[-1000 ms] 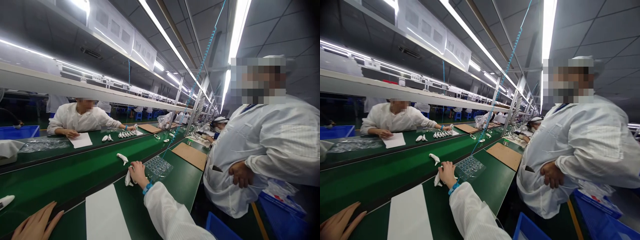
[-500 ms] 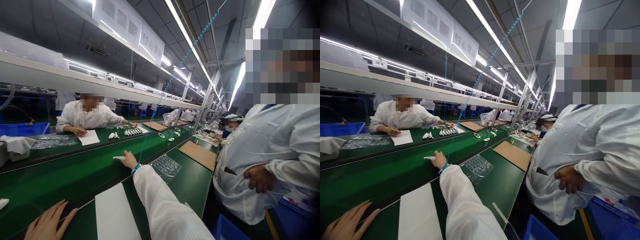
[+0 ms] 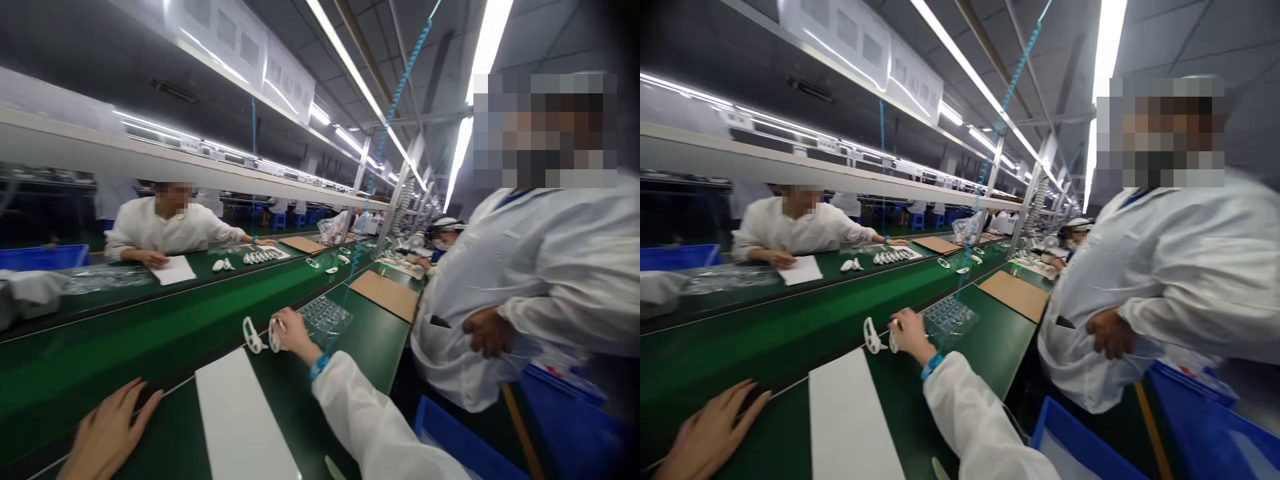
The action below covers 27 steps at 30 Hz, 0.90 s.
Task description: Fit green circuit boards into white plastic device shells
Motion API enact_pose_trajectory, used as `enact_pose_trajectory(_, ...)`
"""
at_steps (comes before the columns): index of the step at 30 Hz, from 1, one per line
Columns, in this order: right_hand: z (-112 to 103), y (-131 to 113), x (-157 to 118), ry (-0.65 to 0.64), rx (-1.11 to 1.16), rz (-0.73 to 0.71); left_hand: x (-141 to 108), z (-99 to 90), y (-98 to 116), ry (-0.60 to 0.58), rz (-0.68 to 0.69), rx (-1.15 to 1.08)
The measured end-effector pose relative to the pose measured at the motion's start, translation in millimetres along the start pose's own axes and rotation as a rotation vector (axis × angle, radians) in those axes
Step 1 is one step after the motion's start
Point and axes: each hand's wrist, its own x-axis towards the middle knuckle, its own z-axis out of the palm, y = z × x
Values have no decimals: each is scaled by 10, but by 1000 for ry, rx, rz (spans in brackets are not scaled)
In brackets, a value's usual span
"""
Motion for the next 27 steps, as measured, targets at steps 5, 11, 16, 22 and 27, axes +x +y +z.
enact_pose_trajectory(5, 20, 300, 189, -60, 57, 146, -69, -161, 77, -98, -45, 3)
enact_pose_trajectory(11, 139, 160, -39, -159, 28, 147, -87, -174, 118, -91, -49, -66)
enact_pose_trajectory(16, 218, 121, -96, -193, -4, 200, 63, -249, 221, -52, -118, -124)
enact_pose_trajectory(22, 265, 49, -60, -201, -22, 202, 481, 137, 1218, -114, 79, -302)
enact_pose_trajectory(27, 249, -7, -23, -198, -37, 205, 716, 551, 1965, -179, 95, -445)
